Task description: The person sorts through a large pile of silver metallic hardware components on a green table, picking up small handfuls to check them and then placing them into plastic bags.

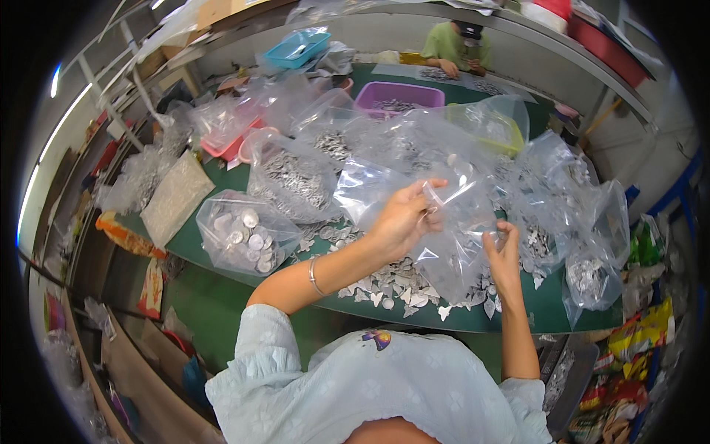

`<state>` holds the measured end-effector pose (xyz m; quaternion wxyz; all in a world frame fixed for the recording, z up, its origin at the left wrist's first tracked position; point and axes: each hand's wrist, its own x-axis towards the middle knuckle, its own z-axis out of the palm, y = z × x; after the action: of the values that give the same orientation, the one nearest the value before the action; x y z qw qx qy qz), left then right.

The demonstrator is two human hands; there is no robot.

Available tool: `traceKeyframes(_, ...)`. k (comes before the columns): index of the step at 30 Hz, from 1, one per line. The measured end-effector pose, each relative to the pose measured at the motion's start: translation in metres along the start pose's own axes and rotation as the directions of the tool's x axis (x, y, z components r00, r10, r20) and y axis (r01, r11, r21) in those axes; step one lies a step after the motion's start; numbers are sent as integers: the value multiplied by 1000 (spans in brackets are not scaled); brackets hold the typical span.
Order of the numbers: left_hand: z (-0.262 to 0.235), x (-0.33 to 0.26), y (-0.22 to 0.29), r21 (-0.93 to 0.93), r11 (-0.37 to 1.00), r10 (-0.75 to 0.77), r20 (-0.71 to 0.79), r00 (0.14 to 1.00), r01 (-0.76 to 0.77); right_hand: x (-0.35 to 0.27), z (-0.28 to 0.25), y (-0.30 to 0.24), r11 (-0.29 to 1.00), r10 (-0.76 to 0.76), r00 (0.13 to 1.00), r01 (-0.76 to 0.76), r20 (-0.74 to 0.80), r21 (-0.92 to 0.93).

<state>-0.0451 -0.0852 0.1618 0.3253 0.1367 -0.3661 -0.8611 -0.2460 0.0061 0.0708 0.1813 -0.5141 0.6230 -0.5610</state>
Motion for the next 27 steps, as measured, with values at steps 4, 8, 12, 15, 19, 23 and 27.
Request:
traceKeyframes(4, 24, -4, -14, 29, 973, 232, -91, 968, -231, -16, 22, -62, 939, 215, 943, -271, 253, 212)
traceKeyframes(8, 27, -17, 4, 420, 857, 310, 45, 950, -300, 15, -7, -19, 970, 194, 970, -212, 148, 116)
traceKeyframes(12, 10, -38, 22, 954, 146, 306, 209, 929, -263, 46, -66, -28, 832, 259, 963, -263, 78, 488)
traceKeyframes(15, -32, -37, 17, 976, -31, 228, 216, 949, -215, 42, -60, -37, 417, 345, 877, -463, 335, 782)
traceKeyframes(19, -64, -30, 7, 929, 364, -10, -68, 998, 67, 31, -46, -20, -58, 352, 754, -574, 555, 816)
traceKeyframes(23, -46, -27, 3, 140, 987, 122, -338, 933, -79, 17, -29, -28, 220, 340, 757, -641, 558, 735)
traceKeyframes(27, -61, -7, -1, -400, 910, -43, -363, 931, -113, 14, -32, -34, 658, 281, 798, -565, 533, 498)
